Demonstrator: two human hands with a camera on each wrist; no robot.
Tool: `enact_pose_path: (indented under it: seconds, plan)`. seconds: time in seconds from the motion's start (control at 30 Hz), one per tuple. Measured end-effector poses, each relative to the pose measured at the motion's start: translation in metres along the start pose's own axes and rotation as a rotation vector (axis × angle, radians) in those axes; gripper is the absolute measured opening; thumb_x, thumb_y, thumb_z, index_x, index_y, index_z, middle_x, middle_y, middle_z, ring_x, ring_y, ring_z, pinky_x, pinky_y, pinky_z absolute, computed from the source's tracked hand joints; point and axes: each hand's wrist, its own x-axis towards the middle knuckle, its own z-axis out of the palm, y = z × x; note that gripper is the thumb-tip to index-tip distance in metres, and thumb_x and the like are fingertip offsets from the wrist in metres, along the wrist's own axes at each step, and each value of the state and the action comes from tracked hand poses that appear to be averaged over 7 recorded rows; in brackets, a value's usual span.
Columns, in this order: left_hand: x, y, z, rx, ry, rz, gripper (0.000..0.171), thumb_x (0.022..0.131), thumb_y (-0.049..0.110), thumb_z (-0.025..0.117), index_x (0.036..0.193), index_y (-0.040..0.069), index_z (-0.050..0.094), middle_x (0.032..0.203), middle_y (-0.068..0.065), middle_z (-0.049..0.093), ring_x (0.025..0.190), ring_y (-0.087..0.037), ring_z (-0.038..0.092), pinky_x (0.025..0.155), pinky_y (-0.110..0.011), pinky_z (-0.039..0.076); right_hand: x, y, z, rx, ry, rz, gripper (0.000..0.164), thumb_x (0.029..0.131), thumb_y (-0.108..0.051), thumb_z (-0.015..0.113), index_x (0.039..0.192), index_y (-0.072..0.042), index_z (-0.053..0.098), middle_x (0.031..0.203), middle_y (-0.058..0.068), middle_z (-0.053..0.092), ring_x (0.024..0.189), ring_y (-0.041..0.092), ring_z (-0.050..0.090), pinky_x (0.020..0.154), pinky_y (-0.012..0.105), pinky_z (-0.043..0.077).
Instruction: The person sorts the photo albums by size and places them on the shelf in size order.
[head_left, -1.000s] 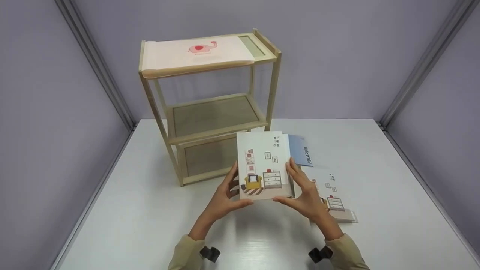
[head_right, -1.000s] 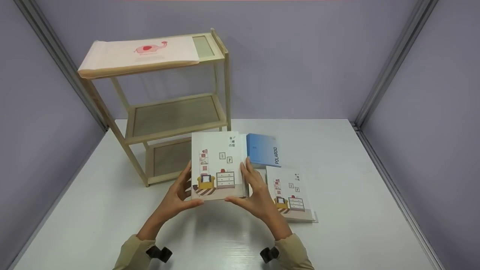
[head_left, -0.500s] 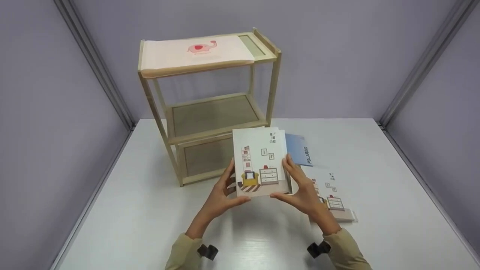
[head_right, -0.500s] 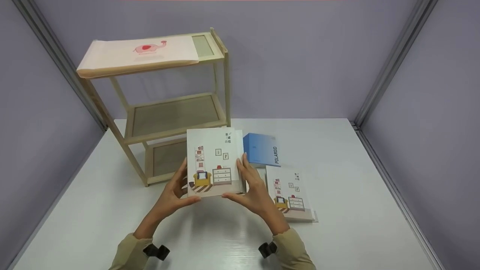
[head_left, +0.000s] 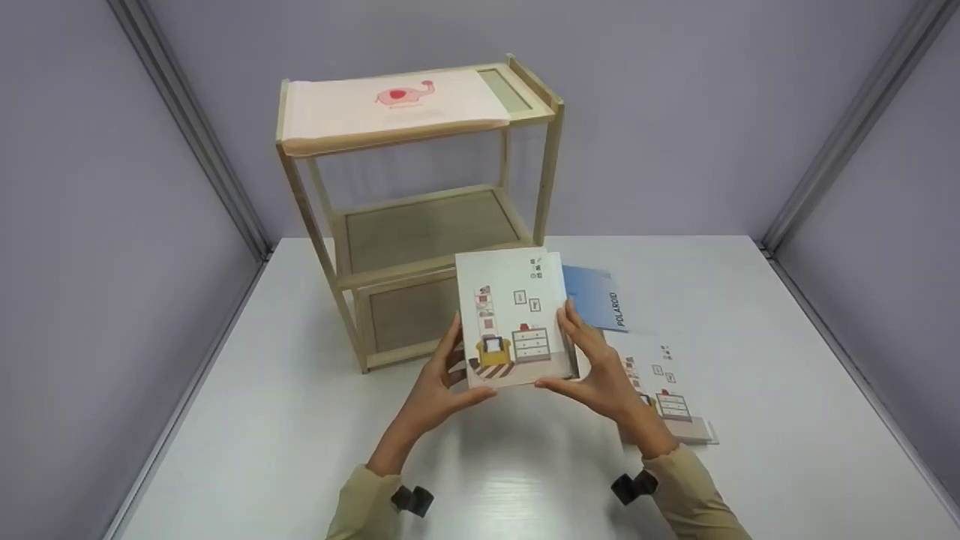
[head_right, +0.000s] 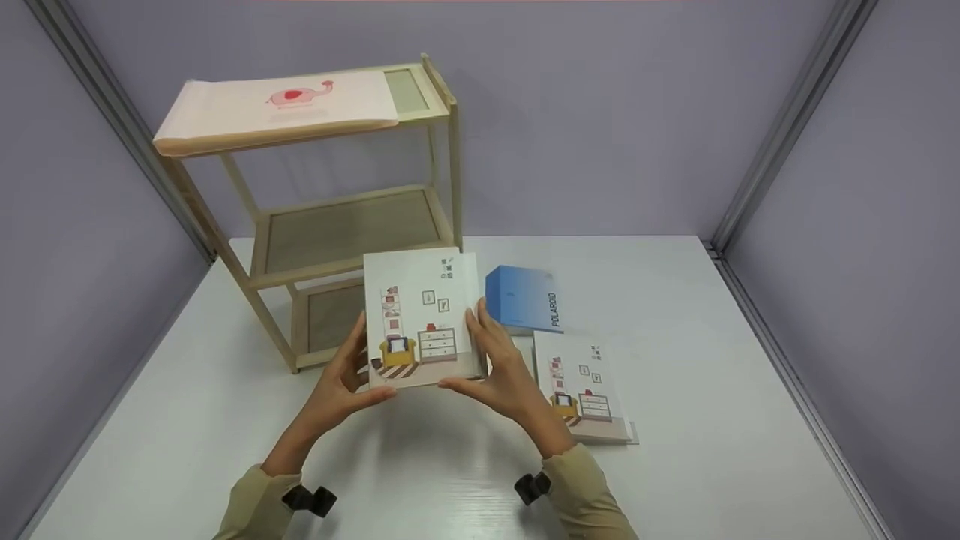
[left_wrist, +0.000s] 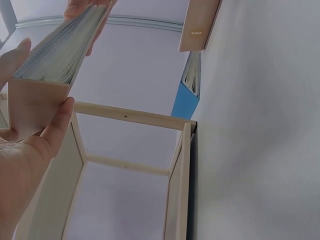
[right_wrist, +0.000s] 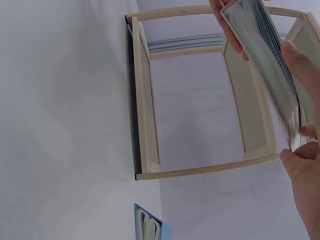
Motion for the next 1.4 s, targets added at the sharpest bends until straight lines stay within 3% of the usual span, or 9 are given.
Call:
enact_pose_path:
  seconds: [0.2, 0.33, 0.63, 0.9, 1.07, 1.23, 1.4]
  plan:
    - [0.001, 0.002, -0.001, 0.001, 0.007, 0.007, 0.106, 0.075, 0.006, 0.076, 0.150, 0.011, 0.001, 0.146, -0.015, 0.029, 0.122, -0.028, 0.046, 0.093, -0.035, 0.047, 0.003, -0.002, -0.001, -0.031, -0.022, 0.025, 0.098, 0.065, -0.030, 0.084, 0.145, -0.007, 0.030, 0.151, 0.019, 0.020, 0.138, 0.033, 0.024, 0.108, 0.046, 0.027]
    - [0.000, 0.002, -0.002, 0.000, 0.012, 0.008, 0.106, 0.075, 0.005, 0.076, 0.150, 0.010, 0.001, 0.148, -0.015, 0.027, 0.121, -0.029, 0.046, 0.092, -0.033, 0.048, 0.005, -0.003, -0.001, -0.028, -0.038, 0.030, 0.098, 0.067, -0.033, 0.083, 0.145, -0.008, 0.030, 0.152, 0.016, 0.019, 0.138, 0.032, 0.024, 0.106, 0.054, 0.027]
    - [-0.003, 0.003, -0.005, -0.022, 0.024, -0.004, 0.106, 0.076, 0.005, 0.075, 0.150, 0.013, 0.000, 0.151, -0.013, 0.021, 0.122, -0.029, 0.044, 0.093, -0.034, 0.047, 0.009, -0.005, 0.000, -0.043, -0.053, 0.010, 0.098, 0.066, -0.032, 0.083, 0.145, -0.007, 0.031, 0.152, 0.017, 0.020, 0.137, 0.034, 0.025, 0.105, 0.055, 0.029]
    - [-0.004, 0.003, -0.008, -0.037, 0.045, 0.005, 0.106, 0.075, 0.003, 0.075, 0.150, 0.012, 0.000, 0.150, -0.014, 0.022, 0.122, -0.030, 0.045, 0.094, -0.043, 0.046, 0.014, -0.006, 0.002, -0.032, -0.046, -0.014, 0.097, 0.065, -0.032, 0.084, 0.144, -0.006, 0.032, 0.151, 0.019, 0.021, 0.136, 0.035, 0.026, 0.103, 0.055, 0.032]
    - [-0.006, 0.003, -0.009, -0.033, 0.048, -0.002, 0.107, 0.075, 0.004, 0.076, 0.150, 0.014, -0.001, 0.152, -0.012, 0.017, 0.123, -0.029, 0.044, 0.095, -0.040, 0.046, 0.016, -0.005, 0.004, -0.030, -0.044, -0.029, 0.098, 0.065, -0.031, 0.084, 0.143, -0.005, 0.033, 0.150, 0.022, 0.022, 0.136, 0.036, 0.027, 0.103, 0.054, 0.032]
    - [-0.007, 0.003, -0.011, -0.036, 0.056, -0.003, 0.108, 0.075, 0.005, 0.076, 0.150, 0.012, -0.002, 0.153, -0.012, 0.015, 0.124, -0.029, 0.043, 0.094, -0.036, 0.046, 0.017, -0.006, 0.006, -0.028, -0.035, -0.040, 0.097, 0.064, -0.030, 0.085, 0.143, -0.005, 0.034, 0.149, 0.021, 0.023, 0.136, 0.035, 0.028, 0.104, 0.051, 0.032]
    - [-0.009, 0.003, -0.012, -0.052, 0.063, 0.006, 0.108, 0.075, 0.003, 0.076, 0.150, 0.013, -0.001, 0.152, -0.013, 0.016, 0.123, -0.030, 0.043, 0.094, -0.042, 0.045, 0.018, -0.007, 0.009, -0.021, -0.027, -0.040, 0.095, 0.065, -0.030, 0.084, 0.142, -0.003, 0.036, 0.149, 0.020, 0.025, 0.134, 0.035, 0.031, 0.107, 0.042, 0.033]
